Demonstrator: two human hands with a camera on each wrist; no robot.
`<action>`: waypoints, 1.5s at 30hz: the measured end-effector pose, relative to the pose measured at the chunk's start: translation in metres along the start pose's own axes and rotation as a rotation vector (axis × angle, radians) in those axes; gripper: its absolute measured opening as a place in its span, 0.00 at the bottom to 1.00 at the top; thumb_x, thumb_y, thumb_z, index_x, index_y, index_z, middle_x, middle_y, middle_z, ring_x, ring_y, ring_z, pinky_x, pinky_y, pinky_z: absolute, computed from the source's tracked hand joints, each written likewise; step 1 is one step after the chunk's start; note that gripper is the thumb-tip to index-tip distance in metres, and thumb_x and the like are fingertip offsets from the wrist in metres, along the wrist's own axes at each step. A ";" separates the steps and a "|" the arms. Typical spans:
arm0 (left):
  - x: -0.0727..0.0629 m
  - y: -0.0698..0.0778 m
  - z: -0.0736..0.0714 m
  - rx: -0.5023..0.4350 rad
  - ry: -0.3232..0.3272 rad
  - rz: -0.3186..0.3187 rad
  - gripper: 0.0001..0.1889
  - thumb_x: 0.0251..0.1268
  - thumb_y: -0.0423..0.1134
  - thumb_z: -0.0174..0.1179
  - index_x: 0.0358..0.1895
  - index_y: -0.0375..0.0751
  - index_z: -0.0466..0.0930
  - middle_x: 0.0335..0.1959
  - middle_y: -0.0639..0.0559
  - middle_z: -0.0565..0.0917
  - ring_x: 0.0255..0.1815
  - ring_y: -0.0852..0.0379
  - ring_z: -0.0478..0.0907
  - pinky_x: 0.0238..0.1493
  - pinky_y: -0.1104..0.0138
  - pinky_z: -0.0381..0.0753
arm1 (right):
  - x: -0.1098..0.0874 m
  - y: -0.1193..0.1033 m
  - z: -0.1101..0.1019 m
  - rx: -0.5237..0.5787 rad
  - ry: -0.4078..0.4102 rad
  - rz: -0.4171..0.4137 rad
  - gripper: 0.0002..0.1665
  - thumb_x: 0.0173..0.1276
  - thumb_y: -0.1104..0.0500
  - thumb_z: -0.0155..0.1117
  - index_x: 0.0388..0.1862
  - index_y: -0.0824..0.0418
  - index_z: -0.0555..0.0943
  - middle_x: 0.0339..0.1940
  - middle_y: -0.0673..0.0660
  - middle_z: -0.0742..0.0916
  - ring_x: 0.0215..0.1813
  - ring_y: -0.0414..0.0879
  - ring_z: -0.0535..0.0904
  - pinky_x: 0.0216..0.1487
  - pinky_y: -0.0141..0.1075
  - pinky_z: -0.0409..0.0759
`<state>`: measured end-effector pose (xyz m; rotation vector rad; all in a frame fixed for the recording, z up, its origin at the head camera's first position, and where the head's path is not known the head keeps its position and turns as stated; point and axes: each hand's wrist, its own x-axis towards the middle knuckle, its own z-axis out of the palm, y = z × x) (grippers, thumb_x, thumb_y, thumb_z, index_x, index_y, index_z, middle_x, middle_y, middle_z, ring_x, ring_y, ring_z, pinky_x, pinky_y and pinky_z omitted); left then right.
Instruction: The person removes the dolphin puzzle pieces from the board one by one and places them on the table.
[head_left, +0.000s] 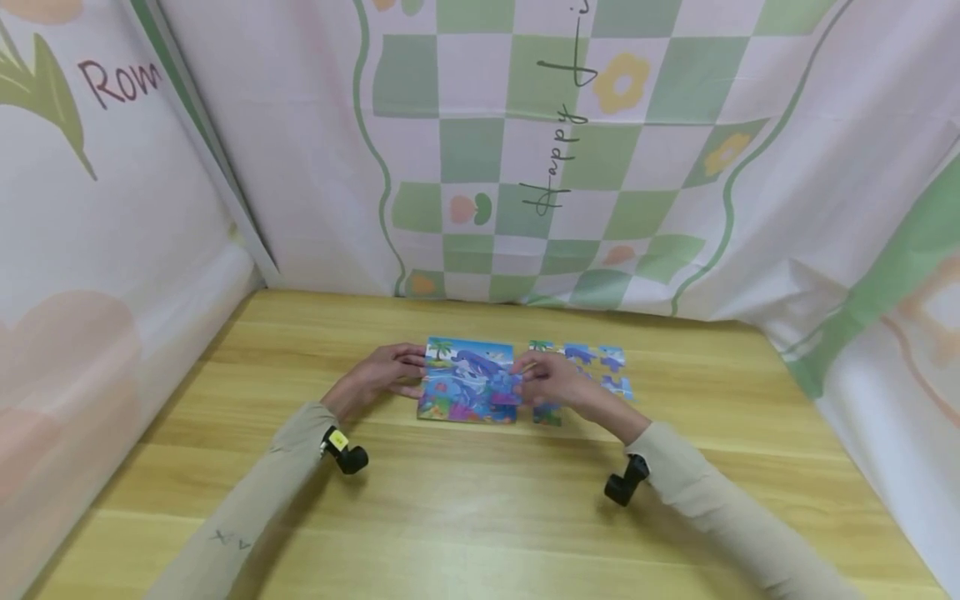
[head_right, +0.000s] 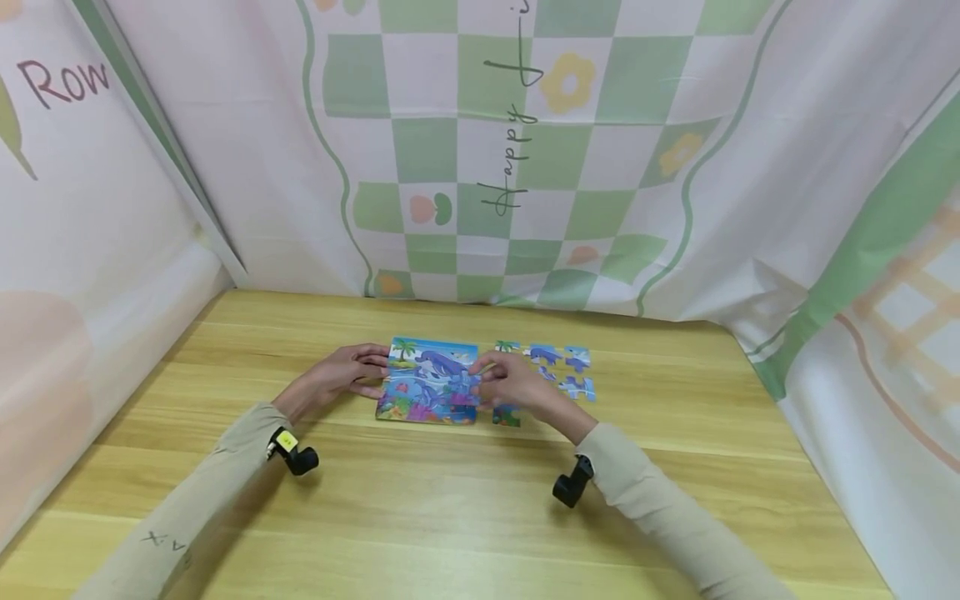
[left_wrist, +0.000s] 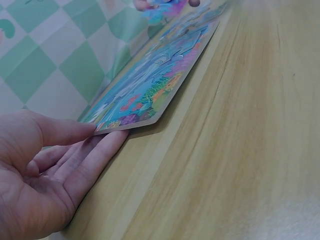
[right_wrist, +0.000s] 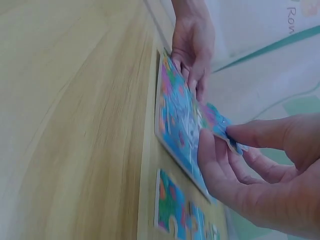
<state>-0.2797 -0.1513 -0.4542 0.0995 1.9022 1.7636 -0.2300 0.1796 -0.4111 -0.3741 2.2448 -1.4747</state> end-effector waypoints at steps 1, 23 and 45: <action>0.000 -0.001 0.000 0.000 0.001 0.000 0.29 0.77 0.26 0.55 0.78 0.30 0.62 0.69 0.33 0.71 0.56 0.47 0.81 0.53 0.60 0.93 | -0.002 0.002 -0.002 0.012 -0.004 -0.010 0.20 0.74 0.69 0.61 0.62 0.74 0.75 0.51 0.70 0.85 0.44 0.57 0.88 0.49 0.49 0.93; 0.001 -0.003 0.002 -0.005 0.011 -0.003 0.29 0.77 0.25 0.55 0.78 0.31 0.62 0.69 0.33 0.71 0.55 0.47 0.82 0.52 0.60 0.93 | -0.048 0.037 -0.048 0.071 0.054 0.019 0.27 0.73 0.70 0.64 0.66 0.82 0.70 0.56 0.73 0.80 0.43 0.49 0.86 0.49 0.43 0.94; -0.001 0.000 0.002 -0.005 0.017 -0.010 0.29 0.77 0.26 0.55 0.78 0.31 0.62 0.70 0.33 0.71 0.57 0.46 0.81 0.53 0.60 0.93 | -0.077 0.048 -0.058 0.060 0.112 0.135 0.22 0.74 0.72 0.60 0.62 0.83 0.70 0.42 0.63 0.87 0.34 0.47 0.86 0.41 0.40 0.95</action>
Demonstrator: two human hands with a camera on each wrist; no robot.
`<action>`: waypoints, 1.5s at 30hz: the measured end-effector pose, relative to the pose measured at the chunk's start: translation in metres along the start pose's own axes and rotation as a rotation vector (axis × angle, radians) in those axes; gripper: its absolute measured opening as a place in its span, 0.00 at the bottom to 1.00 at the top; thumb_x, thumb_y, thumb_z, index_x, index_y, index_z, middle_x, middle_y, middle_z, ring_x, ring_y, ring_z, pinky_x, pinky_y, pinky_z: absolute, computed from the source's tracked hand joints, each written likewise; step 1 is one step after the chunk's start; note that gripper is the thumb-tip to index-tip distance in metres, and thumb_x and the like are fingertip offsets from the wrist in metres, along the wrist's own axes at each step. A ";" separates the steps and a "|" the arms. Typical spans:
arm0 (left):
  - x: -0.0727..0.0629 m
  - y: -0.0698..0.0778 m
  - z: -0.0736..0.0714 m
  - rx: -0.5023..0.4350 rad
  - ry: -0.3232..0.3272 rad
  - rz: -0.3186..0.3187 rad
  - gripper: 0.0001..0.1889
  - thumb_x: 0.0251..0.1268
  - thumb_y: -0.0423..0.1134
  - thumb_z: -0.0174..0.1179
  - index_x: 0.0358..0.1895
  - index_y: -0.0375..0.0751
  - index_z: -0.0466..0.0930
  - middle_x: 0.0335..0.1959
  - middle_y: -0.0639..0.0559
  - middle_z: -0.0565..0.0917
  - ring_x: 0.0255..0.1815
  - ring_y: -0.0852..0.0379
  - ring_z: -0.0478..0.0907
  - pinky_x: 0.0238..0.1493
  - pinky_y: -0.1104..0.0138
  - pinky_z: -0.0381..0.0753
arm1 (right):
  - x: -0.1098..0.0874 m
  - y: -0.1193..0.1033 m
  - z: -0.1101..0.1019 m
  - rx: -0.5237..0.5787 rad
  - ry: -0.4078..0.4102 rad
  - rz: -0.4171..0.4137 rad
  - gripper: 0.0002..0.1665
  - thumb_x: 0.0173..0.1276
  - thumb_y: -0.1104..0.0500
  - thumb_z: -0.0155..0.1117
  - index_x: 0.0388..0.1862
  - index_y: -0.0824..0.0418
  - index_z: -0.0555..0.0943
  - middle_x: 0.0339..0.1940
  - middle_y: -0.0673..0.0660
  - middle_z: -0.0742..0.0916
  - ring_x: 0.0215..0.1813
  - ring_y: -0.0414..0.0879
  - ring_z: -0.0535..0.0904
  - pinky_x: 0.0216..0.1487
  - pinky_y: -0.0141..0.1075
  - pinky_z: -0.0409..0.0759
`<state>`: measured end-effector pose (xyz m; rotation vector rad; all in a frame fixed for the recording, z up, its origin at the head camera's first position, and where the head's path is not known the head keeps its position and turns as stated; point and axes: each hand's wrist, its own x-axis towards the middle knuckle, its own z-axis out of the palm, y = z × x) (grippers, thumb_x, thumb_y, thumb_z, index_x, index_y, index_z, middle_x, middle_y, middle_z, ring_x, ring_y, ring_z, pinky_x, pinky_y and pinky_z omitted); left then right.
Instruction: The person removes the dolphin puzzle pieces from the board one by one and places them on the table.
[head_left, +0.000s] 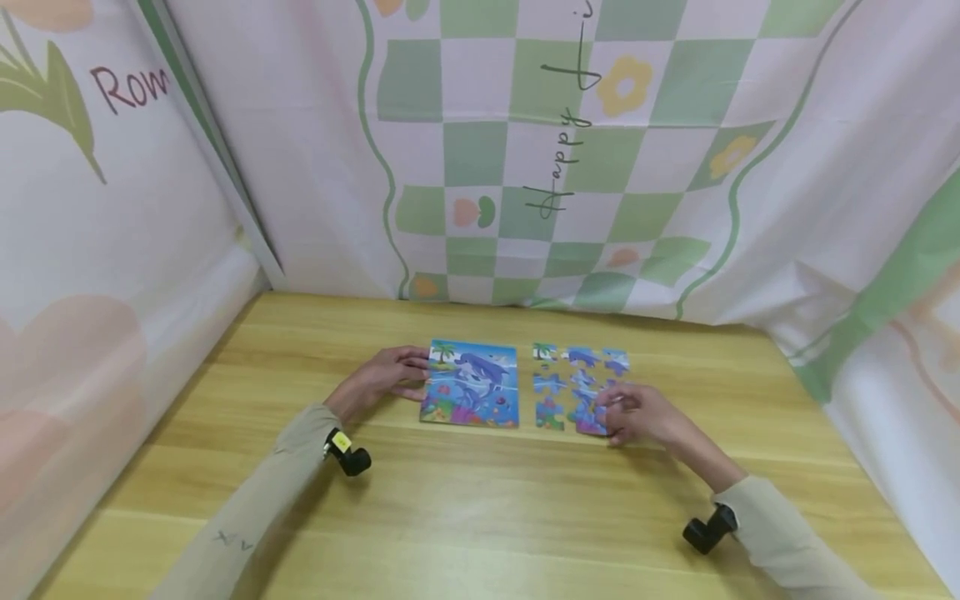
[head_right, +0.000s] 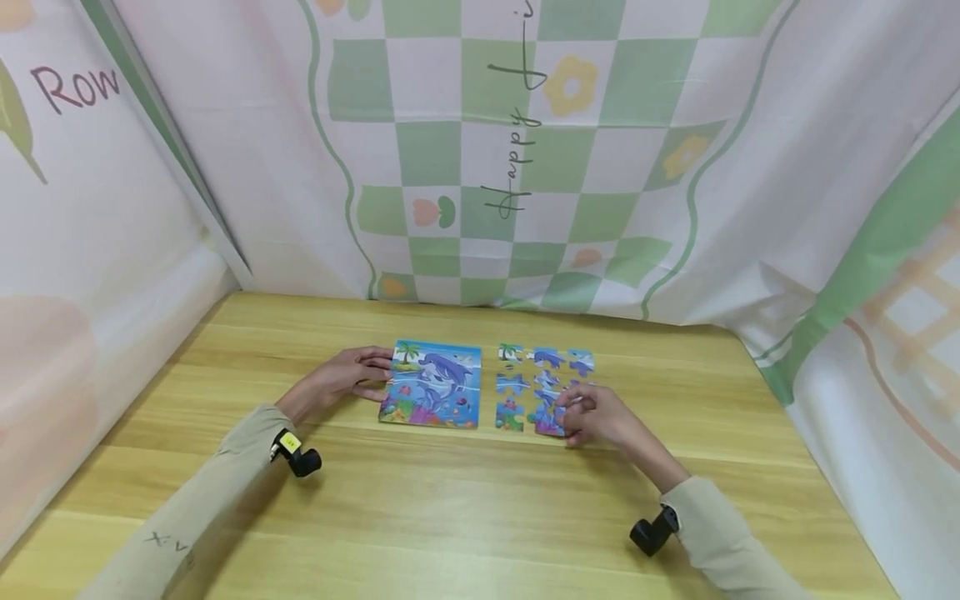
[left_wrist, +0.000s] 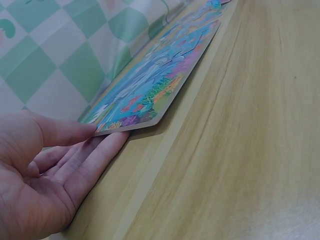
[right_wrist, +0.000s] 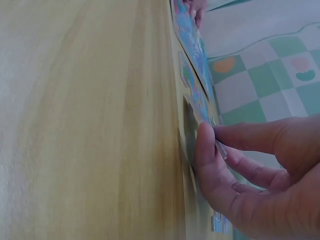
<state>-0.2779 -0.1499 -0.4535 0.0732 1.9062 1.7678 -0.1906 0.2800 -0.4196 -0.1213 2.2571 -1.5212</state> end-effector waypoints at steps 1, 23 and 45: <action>0.001 0.000 0.000 0.000 -0.001 0.002 0.29 0.77 0.26 0.55 0.78 0.31 0.63 0.70 0.33 0.71 0.56 0.47 0.82 0.52 0.60 0.93 | -0.001 0.000 0.001 -0.004 0.006 0.001 0.21 0.74 0.73 0.60 0.62 0.83 0.70 0.41 0.63 0.87 0.34 0.47 0.86 0.40 0.40 0.95; 0.002 0.001 0.000 0.001 0.000 -0.007 0.28 0.77 0.25 0.55 0.77 0.31 0.63 0.70 0.33 0.71 0.56 0.47 0.81 0.52 0.60 0.93 | 0.003 -0.011 0.007 -0.311 0.149 0.092 0.14 0.70 0.65 0.72 0.42 0.72 0.75 0.32 0.61 0.84 0.29 0.48 0.82 0.30 0.39 0.93; 0.001 0.001 -0.002 0.002 -0.005 -0.011 0.29 0.77 0.26 0.55 0.78 0.32 0.62 0.71 0.34 0.70 0.59 0.46 0.80 0.52 0.60 0.93 | 0.008 -0.008 0.004 -0.418 0.133 0.055 0.15 0.67 0.62 0.76 0.34 0.66 0.76 0.21 0.54 0.82 0.22 0.43 0.78 0.22 0.31 0.83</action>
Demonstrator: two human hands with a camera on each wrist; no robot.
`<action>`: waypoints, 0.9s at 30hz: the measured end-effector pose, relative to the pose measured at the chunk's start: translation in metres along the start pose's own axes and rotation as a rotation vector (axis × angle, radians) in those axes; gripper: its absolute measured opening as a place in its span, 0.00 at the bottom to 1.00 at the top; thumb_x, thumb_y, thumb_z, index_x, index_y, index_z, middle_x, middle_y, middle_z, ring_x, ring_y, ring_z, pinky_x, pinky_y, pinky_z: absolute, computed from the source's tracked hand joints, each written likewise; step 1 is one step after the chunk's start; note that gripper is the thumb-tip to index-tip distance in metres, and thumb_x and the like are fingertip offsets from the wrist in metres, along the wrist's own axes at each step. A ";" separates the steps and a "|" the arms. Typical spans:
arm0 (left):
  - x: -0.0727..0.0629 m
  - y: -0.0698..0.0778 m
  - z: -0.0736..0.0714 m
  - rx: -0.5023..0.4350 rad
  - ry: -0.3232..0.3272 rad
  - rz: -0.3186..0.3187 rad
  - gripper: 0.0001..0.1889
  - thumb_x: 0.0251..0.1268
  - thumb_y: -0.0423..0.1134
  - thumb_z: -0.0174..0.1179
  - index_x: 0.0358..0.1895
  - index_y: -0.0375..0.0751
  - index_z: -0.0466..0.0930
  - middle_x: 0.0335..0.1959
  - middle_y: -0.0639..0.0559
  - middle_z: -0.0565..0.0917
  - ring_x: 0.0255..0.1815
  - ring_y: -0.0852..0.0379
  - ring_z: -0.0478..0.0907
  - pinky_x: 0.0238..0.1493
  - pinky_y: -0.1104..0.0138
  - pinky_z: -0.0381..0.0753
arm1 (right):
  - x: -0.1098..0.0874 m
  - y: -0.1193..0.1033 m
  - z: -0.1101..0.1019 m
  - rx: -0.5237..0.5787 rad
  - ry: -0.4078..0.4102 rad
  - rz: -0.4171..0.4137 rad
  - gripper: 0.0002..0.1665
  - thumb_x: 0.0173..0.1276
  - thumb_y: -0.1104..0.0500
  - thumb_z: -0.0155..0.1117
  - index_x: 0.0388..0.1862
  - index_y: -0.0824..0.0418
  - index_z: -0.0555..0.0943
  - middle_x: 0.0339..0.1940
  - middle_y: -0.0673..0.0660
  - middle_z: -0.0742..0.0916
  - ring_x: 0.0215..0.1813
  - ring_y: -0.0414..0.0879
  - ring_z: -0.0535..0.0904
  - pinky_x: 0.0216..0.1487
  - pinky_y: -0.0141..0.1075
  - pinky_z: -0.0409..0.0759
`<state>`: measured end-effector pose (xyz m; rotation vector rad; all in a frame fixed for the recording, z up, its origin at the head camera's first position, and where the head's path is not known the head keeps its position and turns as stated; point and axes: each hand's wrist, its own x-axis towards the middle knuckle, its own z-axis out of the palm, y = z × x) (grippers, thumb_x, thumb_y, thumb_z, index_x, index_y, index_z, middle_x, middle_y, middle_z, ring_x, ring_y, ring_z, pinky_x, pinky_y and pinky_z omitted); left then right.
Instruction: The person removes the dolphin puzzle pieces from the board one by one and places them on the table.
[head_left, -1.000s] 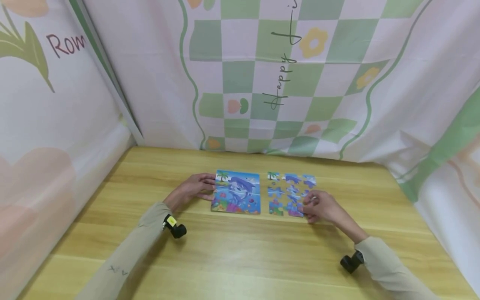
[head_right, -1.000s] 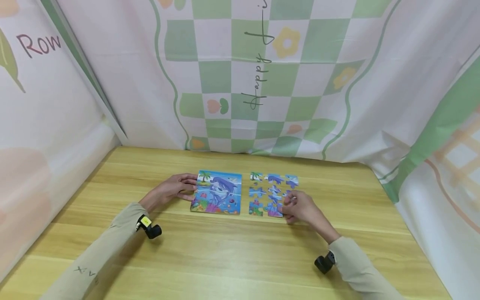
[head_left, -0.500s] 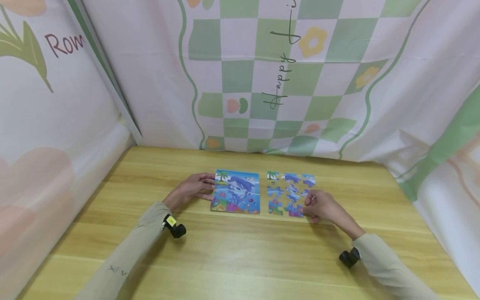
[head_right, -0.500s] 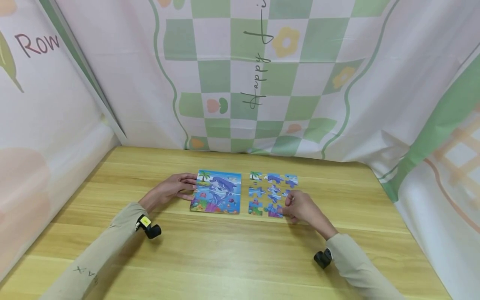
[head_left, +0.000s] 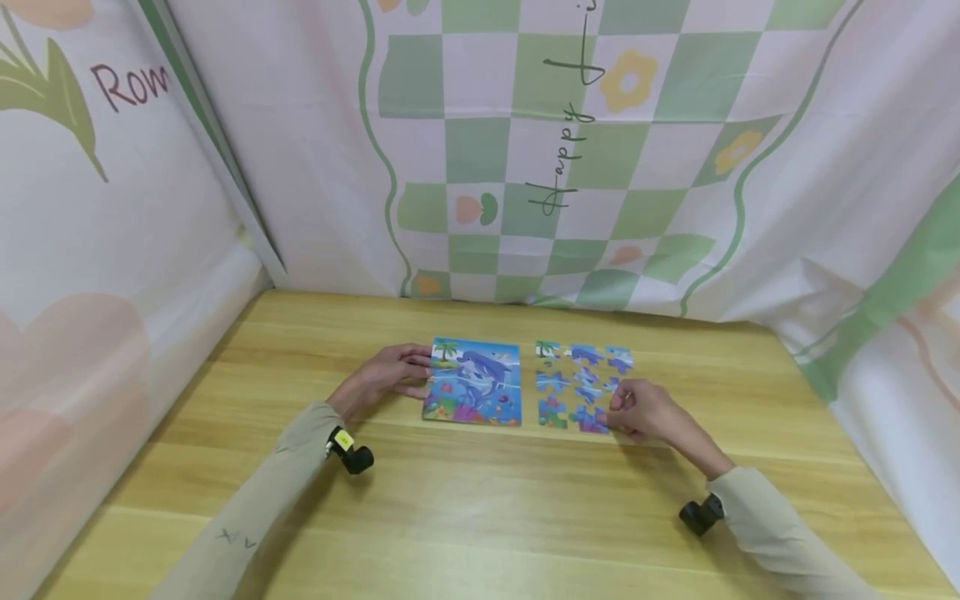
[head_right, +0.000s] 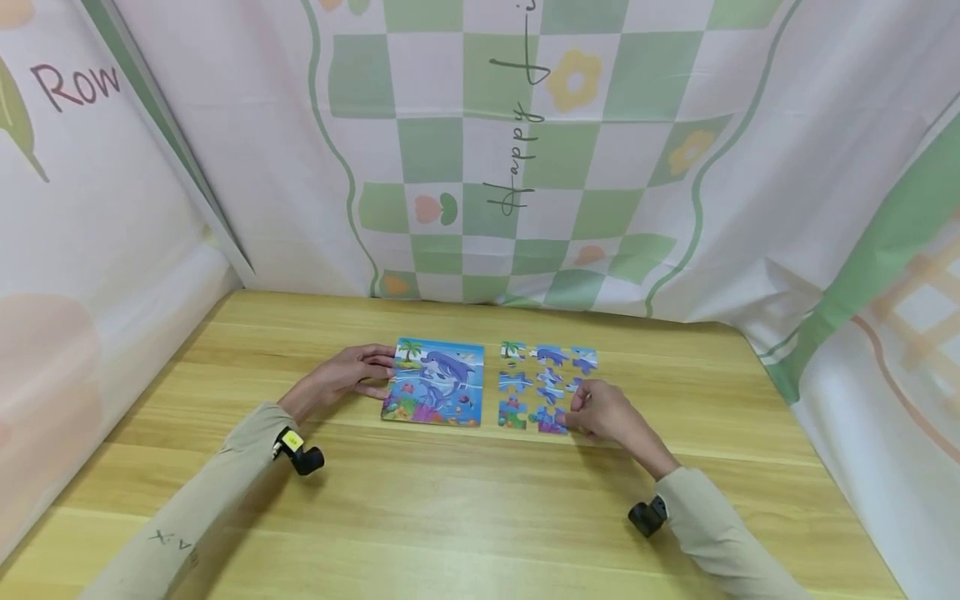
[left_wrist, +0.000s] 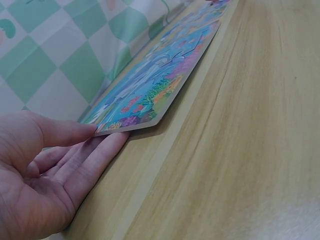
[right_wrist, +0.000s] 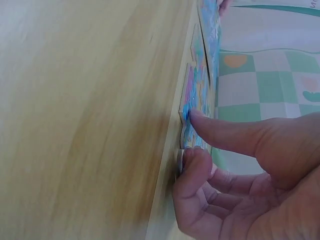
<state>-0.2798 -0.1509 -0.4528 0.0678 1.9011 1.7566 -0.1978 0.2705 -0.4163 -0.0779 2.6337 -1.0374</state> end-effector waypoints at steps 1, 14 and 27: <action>0.000 0.000 0.000 -0.001 0.000 0.001 0.29 0.78 0.26 0.55 0.78 0.32 0.62 0.71 0.34 0.70 0.59 0.45 0.80 0.52 0.60 0.93 | 0.000 0.000 0.000 -0.006 -0.003 -0.001 0.15 0.67 0.62 0.75 0.34 0.66 0.76 0.21 0.54 0.82 0.23 0.43 0.78 0.22 0.30 0.82; 0.001 0.002 0.001 0.006 0.012 -0.006 0.29 0.76 0.25 0.56 0.78 0.32 0.64 0.70 0.34 0.72 0.51 0.49 0.83 0.51 0.60 0.94 | 0.001 -0.016 0.004 -0.083 -0.033 -0.168 0.11 0.72 0.59 0.71 0.35 0.64 0.79 0.30 0.55 0.83 0.31 0.46 0.76 0.27 0.31 0.79; 0.001 0.000 0.001 -0.006 0.012 0.006 0.29 0.76 0.24 0.56 0.77 0.31 0.64 0.69 0.34 0.72 0.54 0.48 0.82 0.51 0.60 0.94 | 0.023 -0.044 0.020 0.104 -0.108 -0.278 0.09 0.75 0.66 0.66 0.46 0.71 0.77 0.41 0.63 0.84 0.40 0.55 0.88 0.36 0.40 0.95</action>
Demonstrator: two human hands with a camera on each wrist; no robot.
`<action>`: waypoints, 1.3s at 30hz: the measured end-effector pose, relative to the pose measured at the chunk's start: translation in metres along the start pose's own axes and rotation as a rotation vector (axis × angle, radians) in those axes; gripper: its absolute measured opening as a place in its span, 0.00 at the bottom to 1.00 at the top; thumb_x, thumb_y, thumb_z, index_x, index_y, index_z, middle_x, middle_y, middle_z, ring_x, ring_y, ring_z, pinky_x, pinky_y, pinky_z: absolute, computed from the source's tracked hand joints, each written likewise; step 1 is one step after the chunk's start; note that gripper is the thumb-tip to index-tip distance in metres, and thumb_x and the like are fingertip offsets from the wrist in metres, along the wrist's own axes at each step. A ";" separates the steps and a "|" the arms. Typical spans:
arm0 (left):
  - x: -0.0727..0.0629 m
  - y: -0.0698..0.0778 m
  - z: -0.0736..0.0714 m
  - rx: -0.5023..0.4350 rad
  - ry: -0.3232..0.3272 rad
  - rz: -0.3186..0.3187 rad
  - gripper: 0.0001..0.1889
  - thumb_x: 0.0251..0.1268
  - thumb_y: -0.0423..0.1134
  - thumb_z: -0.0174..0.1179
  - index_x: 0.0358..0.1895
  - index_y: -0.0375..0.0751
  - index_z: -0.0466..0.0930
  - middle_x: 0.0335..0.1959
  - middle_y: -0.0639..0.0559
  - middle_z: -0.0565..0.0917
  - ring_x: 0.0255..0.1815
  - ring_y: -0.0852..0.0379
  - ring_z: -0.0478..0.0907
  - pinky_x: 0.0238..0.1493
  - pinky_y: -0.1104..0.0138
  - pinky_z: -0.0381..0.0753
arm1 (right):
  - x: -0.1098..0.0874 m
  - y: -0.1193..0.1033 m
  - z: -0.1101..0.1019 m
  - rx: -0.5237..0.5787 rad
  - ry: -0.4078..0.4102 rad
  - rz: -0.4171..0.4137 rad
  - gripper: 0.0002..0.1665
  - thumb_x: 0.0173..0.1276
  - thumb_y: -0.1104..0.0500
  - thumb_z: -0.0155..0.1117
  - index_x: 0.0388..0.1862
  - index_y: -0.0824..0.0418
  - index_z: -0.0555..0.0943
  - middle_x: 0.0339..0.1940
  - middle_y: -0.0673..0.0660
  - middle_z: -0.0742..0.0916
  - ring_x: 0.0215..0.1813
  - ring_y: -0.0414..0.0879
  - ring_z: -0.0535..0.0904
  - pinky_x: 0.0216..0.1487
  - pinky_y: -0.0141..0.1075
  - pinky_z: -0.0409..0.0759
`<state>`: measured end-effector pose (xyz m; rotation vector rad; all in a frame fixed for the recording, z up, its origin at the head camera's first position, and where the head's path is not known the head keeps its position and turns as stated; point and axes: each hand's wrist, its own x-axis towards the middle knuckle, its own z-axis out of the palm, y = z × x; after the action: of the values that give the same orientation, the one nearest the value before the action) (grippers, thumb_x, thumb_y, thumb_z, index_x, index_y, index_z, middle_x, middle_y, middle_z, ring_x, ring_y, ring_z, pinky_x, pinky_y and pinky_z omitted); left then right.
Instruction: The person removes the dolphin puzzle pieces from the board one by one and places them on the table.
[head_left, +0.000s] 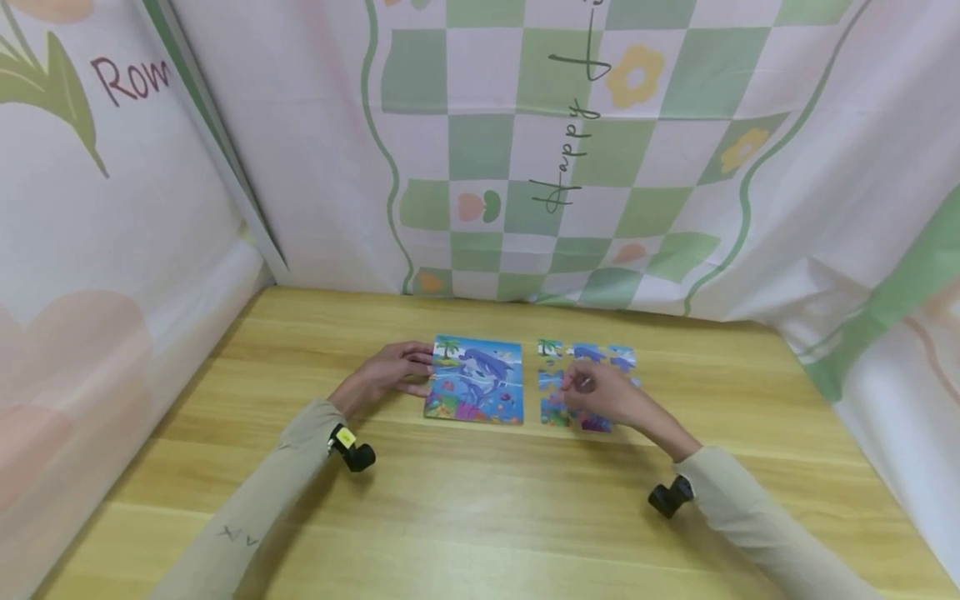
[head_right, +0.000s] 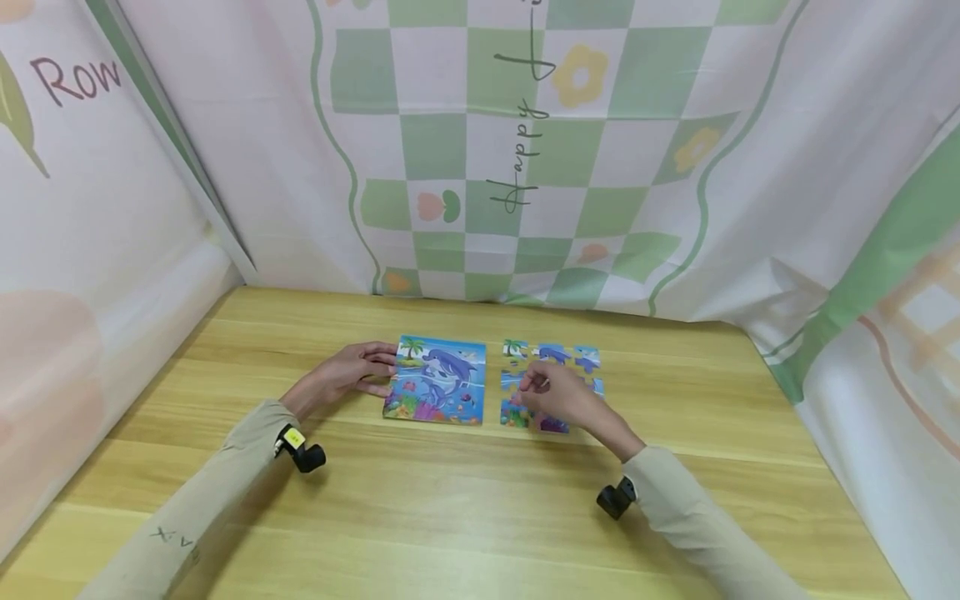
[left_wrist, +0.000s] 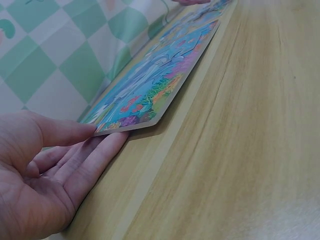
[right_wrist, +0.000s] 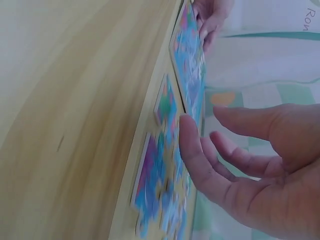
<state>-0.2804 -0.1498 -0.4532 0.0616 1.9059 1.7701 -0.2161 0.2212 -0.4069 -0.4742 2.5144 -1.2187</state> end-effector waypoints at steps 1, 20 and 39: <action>0.000 0.000 0.000 0.000 0.001 0.002 0.29 0.76 0.24 0.56 0.77 0.31 0.64 0.69 0.34 0.72 0.54 0.48 0.82 0.51 0.60 0.94 | 0.003 -0.001 0.002 0.008 0.000 -0.012 0.09 0.75 0.66 0.66 0.47 0.72 0.77 0.42 0.64 0.84 0.41 0.56 0.88 0.37 0.41 0.95; 0.000 -0.002 -0.001 -0.013 -0.008 0.011 0.28 0.75 0.23 0.56 0.77 0.31 0.64 0.68 0.34 0.72 0.56 0.46 0.81 0.51 0.59 0.94 | 0.035 -0.027 0.041 -0.051 0.058 -0.071 0.25 0.70 0.64 0.72 0.59 0.73 0.75 0.52 0.69 0.84 0.52 0.58 0.84 0.55 0.49 0.91; 0.000 -0.003 -0.002 -0.013 -0.006 0.011 0.29 0.76 0.23 0.56 0.78 0.32 0.63 0.70 0.33 0.71 0.59 0.45 0.80 0.53 0.59 0.93 | 0.061 -0.044 0.066 -0.175 -0.038 0.007 0.26 0.62 0.63 0.80 0.51 0.72 0.75 0.48 0.65 0.82 0.50 0.55 0.80 0.57 0.48 0.87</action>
<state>-0.2806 -0.1517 -0.4562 0.0725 1.8936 1.7869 -0.2368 0.1240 -0.4191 -0.5240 2.6001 -0.9816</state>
